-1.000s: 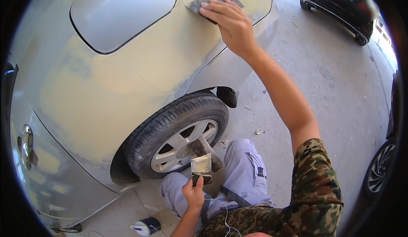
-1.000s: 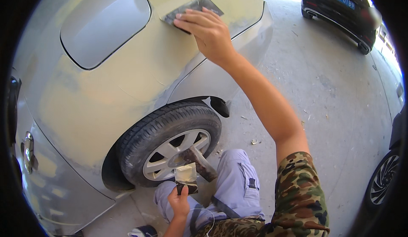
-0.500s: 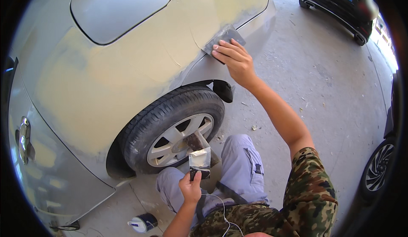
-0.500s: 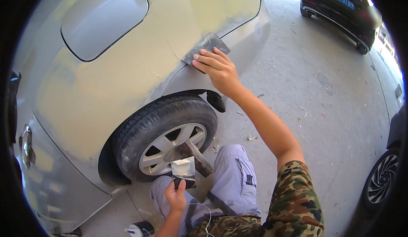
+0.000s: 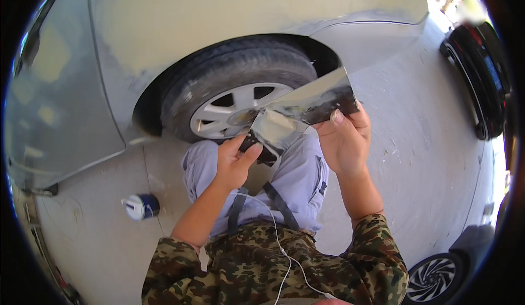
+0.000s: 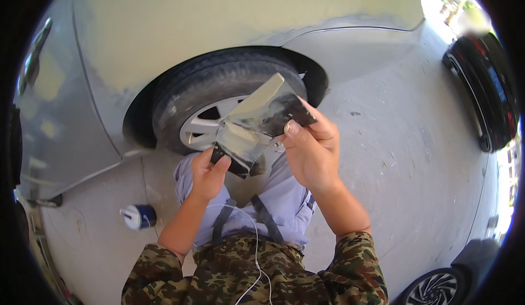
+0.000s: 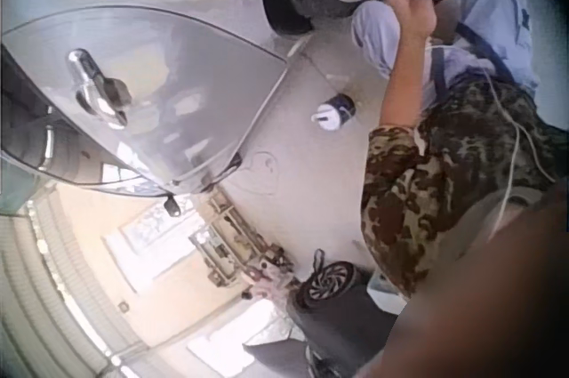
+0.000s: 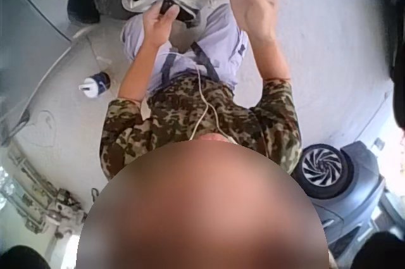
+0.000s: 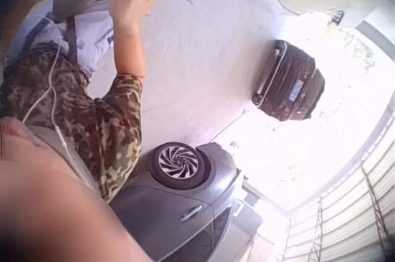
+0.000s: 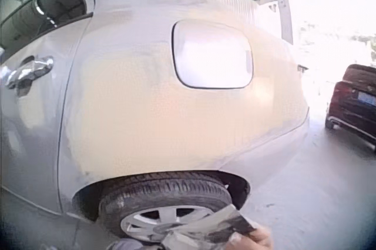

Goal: The person applies body filler to a car's rear quarter panel using a spreader, then smooths the surface with a sanding block and a long sanding board. The person repeatedly applies filler and sands the area around the wheel arch.

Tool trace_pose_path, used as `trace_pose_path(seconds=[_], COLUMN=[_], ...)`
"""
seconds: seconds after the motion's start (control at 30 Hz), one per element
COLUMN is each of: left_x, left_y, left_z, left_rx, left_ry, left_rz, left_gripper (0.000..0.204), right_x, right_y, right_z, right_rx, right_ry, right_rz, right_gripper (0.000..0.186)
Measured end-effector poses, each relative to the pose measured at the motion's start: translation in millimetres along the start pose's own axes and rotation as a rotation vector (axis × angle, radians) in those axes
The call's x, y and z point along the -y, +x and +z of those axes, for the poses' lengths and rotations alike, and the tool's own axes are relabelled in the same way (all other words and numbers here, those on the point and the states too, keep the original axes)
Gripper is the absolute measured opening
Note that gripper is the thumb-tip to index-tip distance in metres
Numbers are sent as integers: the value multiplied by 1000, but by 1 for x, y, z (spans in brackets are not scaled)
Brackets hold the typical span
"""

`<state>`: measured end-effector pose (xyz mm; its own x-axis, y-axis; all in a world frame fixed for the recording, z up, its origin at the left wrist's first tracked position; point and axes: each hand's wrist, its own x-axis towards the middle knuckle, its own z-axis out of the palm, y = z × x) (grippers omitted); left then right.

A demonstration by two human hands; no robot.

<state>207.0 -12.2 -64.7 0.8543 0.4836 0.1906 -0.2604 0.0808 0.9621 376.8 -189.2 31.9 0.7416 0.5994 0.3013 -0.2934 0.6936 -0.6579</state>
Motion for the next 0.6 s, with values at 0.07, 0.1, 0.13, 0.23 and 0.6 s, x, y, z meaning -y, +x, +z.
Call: trace_pose_path(seconds=[0.07, 0.1, 0.13, 0.23, 0.6], left_x=[-3, -4, -5, -4, 5], left_y=[-5, -8, -14, -28, -52], left_z=[-9, -15, -19, -35, -70], left_rx=[-45, -40, -42, -58, -165], left_ry=[-58, -53, -51, -50, -172], left_rz=[1, -8, -22, -58, -1], left_gripper=[29, 30, 31, 29, 24], right_x=[-10, -12, -14, -17, -56], right_y=[-3, -4, -4, -2, 8], right_z=[8, 11, 13, 16, 3], right_rx=[28, 45, 101, 294, 194], right_ry=[-75, -143, -261, -636, -1163], right_rz=[49, 68, 63, 33, 416], right_gripper=[46, 45, 44, 41, 37])
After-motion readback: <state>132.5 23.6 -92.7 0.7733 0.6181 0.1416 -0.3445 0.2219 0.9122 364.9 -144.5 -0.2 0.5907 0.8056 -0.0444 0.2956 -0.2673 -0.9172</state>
